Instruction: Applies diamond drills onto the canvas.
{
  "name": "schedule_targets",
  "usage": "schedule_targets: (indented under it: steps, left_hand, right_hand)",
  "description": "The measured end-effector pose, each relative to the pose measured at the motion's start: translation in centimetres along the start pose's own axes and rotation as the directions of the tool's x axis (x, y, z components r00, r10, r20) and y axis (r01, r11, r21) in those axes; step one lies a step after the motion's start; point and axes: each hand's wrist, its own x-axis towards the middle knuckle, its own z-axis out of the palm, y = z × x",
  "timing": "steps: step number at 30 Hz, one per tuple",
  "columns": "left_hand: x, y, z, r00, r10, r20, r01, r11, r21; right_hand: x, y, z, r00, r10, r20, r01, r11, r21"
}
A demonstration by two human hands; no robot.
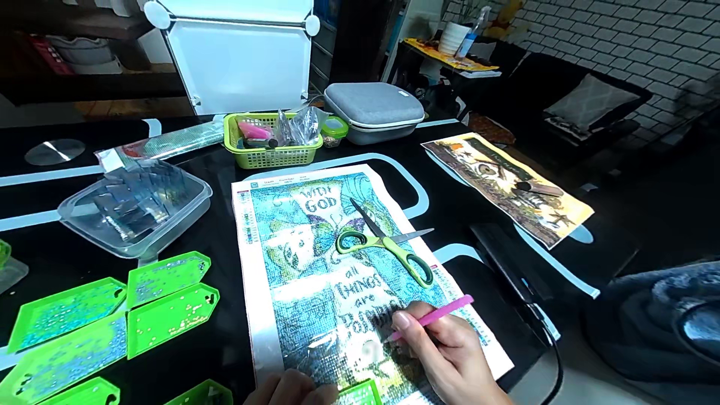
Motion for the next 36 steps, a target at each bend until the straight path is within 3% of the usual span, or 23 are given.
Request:
schedule_targets:
  steps: [2,5,11,16,19,21,25,32,36]
  left_hand:
    - [0.0,-0.1,0.1,1.0,0.001,-0.011,-0.001,1.0,-0.001]
    - [-0.1,-0.1,0.1,1.0,-0.001,-0.011,0.001,1.0,-0.01]
    - [-0.1,0.0,0.2,1.0,-0.006,-0.024,0.006,1.0,-0.013]
    - [-0.1,-0.1,0.3,1.0,-0.001,-0.03,0.001,1.0,-0.004]
    - [-0.1,-0.2,0.3,0.999,0.007,-0.039,-0.008,1.0,-0.014]
    - [-0.3,0.1,0.2,0.998,0.03,-0.048,-0.031,0.999,-0.01]
    - [-0.5,0.6,0.1,0.995,0.068,-0.079,-0.062,0.995,0.077]
    - [-0.4,0.2,0.5,0.993,0.074,-0.093,-0.062,0.991,0.12]
    - [-0.2,0.1,0.6,0.993,0.071,-0.093,-0.06,0.992,0.114]
  right_hand:
    - [-0.4,-1.3,0.0,0.997,0.07,0.013,-0.071,0.989,0.128]
    - [-1.5,-3.3,0.2,0.98,0.131,0.149,-0.164,0.958,0.235]
    - [-2.9,-3.7,1.1,0.977,0.027,0.211,-0.056,0.99,0.132]
    - [-2.8,-3.7,1.2,0.976,0.008,0.218,-0.042,0.987,0.154]
    - [-2.7,-3.6,1.0,0.975,0.139,0.174,-0.185,0.94,0.287]
    - [-2.4,-3.7,0.7,0.949,0.284,0.133,-0.314,0.849,0.425]
    - [-2.0,-3.7,0.4,0.924,0.366,0.111,-0.362,0.741,0.566]
    - [-2.0,-3.7,0.5,0.919,0.375,0.123,-0.377,0.742,0.554]
    - [-1.6,-4.1,1.0,0.954,0.266,0.135,-0.298,0.876,0.379]
